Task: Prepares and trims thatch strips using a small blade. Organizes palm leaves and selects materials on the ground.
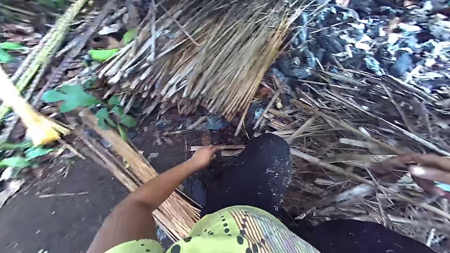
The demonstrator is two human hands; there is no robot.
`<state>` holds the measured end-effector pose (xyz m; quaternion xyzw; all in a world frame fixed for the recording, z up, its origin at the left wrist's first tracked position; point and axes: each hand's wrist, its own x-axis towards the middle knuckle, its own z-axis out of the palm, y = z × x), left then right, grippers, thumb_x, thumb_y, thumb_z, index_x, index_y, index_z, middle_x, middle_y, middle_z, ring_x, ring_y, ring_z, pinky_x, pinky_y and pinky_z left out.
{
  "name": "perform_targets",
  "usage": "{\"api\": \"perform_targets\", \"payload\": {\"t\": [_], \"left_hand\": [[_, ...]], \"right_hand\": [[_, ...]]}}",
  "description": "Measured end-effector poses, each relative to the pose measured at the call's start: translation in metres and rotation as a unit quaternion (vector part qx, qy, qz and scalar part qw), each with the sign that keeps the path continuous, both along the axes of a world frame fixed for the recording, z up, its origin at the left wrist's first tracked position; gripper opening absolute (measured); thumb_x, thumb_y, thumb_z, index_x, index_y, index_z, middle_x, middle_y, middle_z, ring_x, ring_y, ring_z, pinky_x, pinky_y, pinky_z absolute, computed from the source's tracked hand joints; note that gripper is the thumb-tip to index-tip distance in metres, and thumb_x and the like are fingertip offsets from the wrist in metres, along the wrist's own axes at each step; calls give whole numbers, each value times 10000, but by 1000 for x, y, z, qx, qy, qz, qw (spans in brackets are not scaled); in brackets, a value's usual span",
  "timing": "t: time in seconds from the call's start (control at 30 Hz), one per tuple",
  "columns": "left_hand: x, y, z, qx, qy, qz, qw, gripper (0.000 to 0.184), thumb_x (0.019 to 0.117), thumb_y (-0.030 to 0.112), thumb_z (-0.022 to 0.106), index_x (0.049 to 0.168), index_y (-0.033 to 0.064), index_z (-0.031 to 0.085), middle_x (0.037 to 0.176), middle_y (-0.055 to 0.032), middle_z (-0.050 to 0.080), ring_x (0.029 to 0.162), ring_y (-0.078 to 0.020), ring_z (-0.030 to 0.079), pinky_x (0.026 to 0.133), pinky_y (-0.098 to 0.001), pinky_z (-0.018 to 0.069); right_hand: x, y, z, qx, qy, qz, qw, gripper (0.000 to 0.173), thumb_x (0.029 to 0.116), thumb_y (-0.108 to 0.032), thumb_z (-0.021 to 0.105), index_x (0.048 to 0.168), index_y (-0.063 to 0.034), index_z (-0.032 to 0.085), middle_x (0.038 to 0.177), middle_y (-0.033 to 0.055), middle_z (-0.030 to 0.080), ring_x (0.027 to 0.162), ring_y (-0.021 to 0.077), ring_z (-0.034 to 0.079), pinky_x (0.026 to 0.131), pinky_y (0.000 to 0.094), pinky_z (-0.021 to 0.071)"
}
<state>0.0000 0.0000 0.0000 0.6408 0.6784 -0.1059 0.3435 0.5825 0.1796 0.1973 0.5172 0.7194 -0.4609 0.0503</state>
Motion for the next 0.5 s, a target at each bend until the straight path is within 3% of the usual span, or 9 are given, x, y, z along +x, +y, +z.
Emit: {"api": "perform_targets", "payload": {"t": [0.07,0.13,0.17,0.27,0.33,0.37,0.43,0.47,0.5], "left_hand": [[1,52,-9,21,-7,31,999,416,1084,212,474,1475,77,523,1462,-232,535,1315,-433,550,1070,-619,443],[2,102,-29,46,-16,74,996,402,1074,197,507,1454,71,540,1436,-236,556,1290,-434,572,1051,-627,459],[5,126,-39,53,-24,95,994,390,1070,185,512,1434,51,550,1413,-249,570,1277,-441,580,1044,-633,460],[25,185,-70,38,-42,163,985,364,1070,185,494,1377,8,574,1331,-280,614,1247,-457,596,1023,-650,467],[44,209,-94,30,-48,209,976,360,1059,183,513,1365,5,579,1320,-286,618,1254,-459,590,1024,-649,466],[53,217,-109,41,-42,229,972,371,1043,185,538,1368,9,576,1321,-286,616,1245,-463,594,1009,-655,474],[63,230,-138,72,-18,255,964,454,1016,216,608,1419,22,534,1358,-292,587,1241,-476,589,991,-662,485],[67,236,-148,78,2,259,963,514,1009,232,630,1460,25,496,1396,-294,560,1261,-482,573,1000,-654,484],[70,242,-155,76,30,250,965,569,1009,236,637,1498,17,442,1437,-299,521,1286,-487,550,1012,-640,482]], "right_hand": [[10,2,3,-36,26,-52,998,446,1009,-196,482,1445,-106,511,756,15,618,507,38,540,460,210,482],[19,6,1,-24,-136,-72,988,494,1045,-140,581,1526,-114,470,961,232,691,676,294,648,653,515,545],[21,2,2,-29,-148,-76,986,535,1026,-115,608,1539,-114,453,991,264,692,725,342,664,707,568,544],[19,-21,14,-101,71,-56,991,659,967,-184,540,1594,-175,339,738,-47,633,534,22,556,492,188,480],[16,-29,3,-108,85,-74,988,617,984,-273,559,1573,-204,385,771,-90,646,558,-18,558,491,153,472],[12,-32,-4,-73,7,-65,995,577,1017,-315,556,1561,-191,408,805,-38,647,583,27,556,517,212,479],[-10,-36,-8,-65,-147,-69,985,545,1063,-323,545,1563,-150,416,1026,210,687,806,319,659,776,538,533],[-18,-40,-8,-65,-173,-67,980,526,1071,-323,530,1560,-158,428,1067,235,686,856,357,669,832,584,520],[-24,-47,-7,-56,-164,-55,983,500,1073,-311,516,1547,-165,452,1018,201,682,808,312,649,790,546,516]]}}
